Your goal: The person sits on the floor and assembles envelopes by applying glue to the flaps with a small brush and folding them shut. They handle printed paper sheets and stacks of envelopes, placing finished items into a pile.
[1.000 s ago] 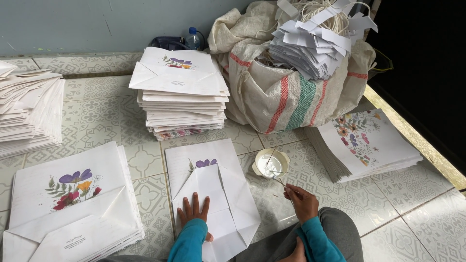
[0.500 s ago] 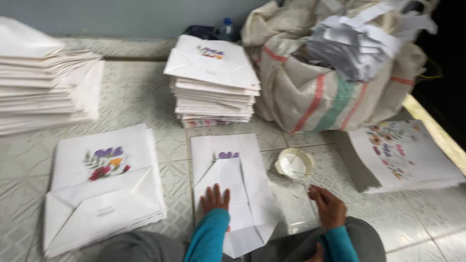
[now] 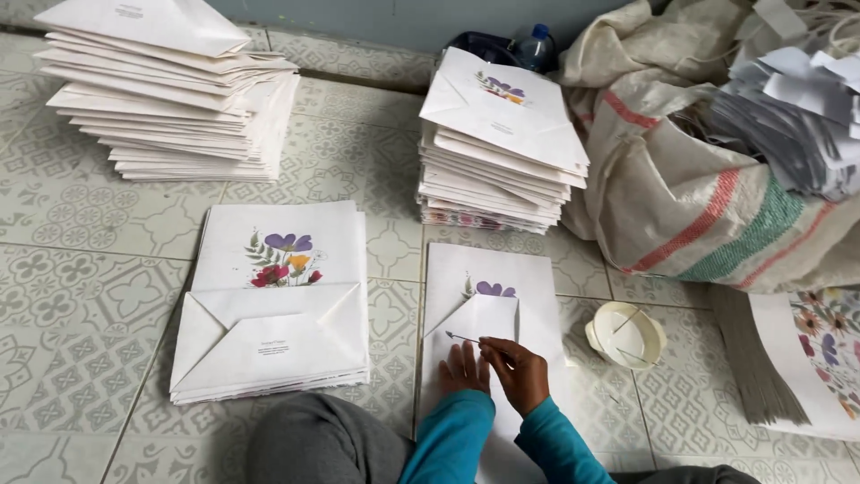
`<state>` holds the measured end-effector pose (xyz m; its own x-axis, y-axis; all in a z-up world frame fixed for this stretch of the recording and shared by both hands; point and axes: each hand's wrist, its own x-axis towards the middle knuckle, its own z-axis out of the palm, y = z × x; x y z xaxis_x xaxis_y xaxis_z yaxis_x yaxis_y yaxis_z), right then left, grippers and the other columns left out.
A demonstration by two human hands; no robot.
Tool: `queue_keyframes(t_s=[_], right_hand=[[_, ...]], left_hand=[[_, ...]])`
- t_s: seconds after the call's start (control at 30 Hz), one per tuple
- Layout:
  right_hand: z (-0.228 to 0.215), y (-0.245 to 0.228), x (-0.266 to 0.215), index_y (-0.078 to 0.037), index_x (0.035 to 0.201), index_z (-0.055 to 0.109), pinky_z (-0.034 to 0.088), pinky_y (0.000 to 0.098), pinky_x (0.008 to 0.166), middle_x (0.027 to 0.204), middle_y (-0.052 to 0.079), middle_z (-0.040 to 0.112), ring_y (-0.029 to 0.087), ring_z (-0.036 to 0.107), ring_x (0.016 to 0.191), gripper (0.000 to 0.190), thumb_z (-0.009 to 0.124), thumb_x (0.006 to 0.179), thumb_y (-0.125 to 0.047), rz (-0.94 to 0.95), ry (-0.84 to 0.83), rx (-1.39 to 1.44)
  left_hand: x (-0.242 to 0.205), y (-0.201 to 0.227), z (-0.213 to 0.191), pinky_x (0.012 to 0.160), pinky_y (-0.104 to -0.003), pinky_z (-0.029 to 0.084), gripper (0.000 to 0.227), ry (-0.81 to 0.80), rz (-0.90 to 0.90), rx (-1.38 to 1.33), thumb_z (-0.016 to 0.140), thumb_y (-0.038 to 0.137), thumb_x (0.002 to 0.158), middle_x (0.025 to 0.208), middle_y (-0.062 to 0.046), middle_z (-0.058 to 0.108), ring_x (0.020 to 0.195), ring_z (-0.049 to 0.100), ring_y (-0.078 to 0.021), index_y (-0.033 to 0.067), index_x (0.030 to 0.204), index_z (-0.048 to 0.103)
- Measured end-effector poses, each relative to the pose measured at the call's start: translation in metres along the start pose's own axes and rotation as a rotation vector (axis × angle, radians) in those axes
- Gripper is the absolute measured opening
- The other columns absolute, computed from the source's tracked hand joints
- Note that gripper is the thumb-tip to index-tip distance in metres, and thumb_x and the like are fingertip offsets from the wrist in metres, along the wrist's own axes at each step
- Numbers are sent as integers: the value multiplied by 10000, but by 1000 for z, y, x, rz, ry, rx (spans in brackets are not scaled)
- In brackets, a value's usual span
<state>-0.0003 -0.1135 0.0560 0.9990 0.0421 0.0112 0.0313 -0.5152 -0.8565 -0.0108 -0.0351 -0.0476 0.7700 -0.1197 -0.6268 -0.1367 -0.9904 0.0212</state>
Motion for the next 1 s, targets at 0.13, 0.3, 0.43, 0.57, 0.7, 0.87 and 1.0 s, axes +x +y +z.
queue_keyframes(t_s=[0.13,0.3,0.43,0.57,0.7,0.87,1.0], right_hand=[[14,4,12,-135,1044,831,634,259,656,919,37,848,149,792,705,215,782,843,-192,-99,17,-194],[13,10,27,-120,1050,819,642,264,683,944,41,839,165,806,751,218,792,838,-161,-145,71,-243],[13,12,33,-113,1039,817,629,254,687,932,35,832,147,782,747,206,800,835,-133,-138,128,-259],[22,24,28,-138,1038,822,654,279,701,988,27,830,173,792,747,229,771,824,-73,-246,-13,-351],[28,4,16,-168,1043,825,658,271,681,968,22,837,172,799,765,260,802,795,-95,-207,-154,-339],[24,26,34,-135,1073,810,674,268,755,996,47,835,160,816,819,292,776,803,-28,-150,-64,-292],[13,24,50,-137,1084,808,645,262,740,948,38,834,152,807,822,239,767,852,-93,-98,79,-311]], left_hand=[[5,5,1,1216,-635,33,981,-10,-31,-32,666,241,952,1689,-225,-218,1543,-151,-451,162,1648,-22],[1,3,-2,1214,-633,57,1068,-12,-11,-57,733,203,914,1686,-238,-216,1547,-122,-454,170,1648,-42],[-5,1,-8,1211,-654,47,999,-31,13,-113,647,69,934,1678,-247,-235,1543,-147,-455,145,1646,-51],[-4,0,-13,1227,-630,26,1033,-90,16,-81,700,212,931,1680,-218,-258,1542,-168,-442,172,1648,-43],[57,22,45,1234,-634,26,758,27,-47,-141,464,385,1030,1717,-108,-43,1563,-94,-372,171,1642,70],[10,3,0,1218,-647,24,994,-54,6,-120,694,164,934,1695,-197,-218,1549,-148,-431,190,1649,3],[2,2,-6,1206,-662,45,1089,-63,13,-89,716,86,888,1687,-221,-236,1546,-150,-444,183,1650,-55]])
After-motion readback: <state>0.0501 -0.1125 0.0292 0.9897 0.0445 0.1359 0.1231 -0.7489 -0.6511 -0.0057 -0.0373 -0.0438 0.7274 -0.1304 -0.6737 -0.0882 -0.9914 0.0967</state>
